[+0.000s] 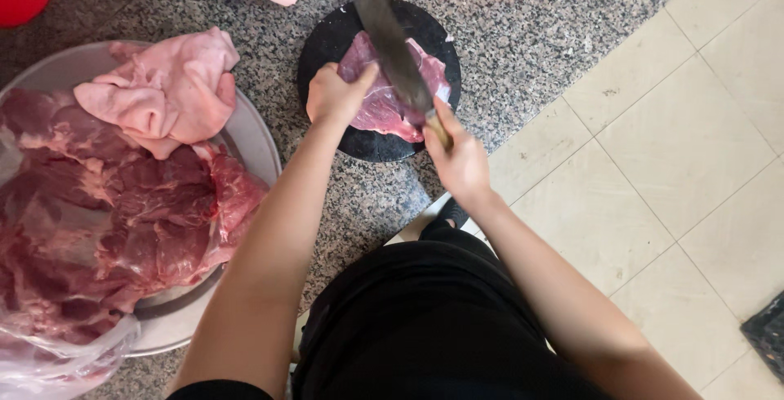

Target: The person portions large cuts of raw pork on a cutting board using a cleaver and places the sliced pieces into a red bowl.

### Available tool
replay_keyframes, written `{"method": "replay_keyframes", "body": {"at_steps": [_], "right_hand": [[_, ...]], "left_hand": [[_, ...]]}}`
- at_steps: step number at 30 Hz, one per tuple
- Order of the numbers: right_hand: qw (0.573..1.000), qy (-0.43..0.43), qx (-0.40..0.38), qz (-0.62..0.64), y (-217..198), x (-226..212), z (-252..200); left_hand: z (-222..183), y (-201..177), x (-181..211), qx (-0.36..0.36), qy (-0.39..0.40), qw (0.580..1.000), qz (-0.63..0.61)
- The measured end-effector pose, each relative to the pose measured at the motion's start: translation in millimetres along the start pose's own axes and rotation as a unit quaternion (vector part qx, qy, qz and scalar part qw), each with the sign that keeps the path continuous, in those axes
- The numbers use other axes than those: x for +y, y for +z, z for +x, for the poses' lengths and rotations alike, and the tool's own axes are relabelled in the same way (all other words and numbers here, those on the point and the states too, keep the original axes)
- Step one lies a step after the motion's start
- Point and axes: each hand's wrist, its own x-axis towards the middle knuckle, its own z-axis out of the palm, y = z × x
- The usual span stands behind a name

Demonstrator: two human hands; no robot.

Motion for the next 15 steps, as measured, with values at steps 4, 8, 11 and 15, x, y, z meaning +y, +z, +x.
{"method": "replay_keyframes", "body": {"at_steps": [4, 8, 11, 15], "right_hand": [[1.0, -0.004, -0.005, -0.01, -6, 0, -30], [0.999, 0.031, -0.028, -0.028, -14, 1, -46], [0.998, 0.028, -0.028, -0.04, -16, 3, -48], [0.997, 0.005, -0.017, -0.072, -7, 2, -39]], "left_hand": [[-5, 5, 0, 0.017, 0.015, 0.999, 0.049], [-7, 9, -5, 0.029, 0.019, 0.999, 0.021], [-11, 15, -9, 0.045, 0.037, 0.998, 0.008], [-13, 23, -13, 0.069, 0.064, 0.995, 0.029]]}}
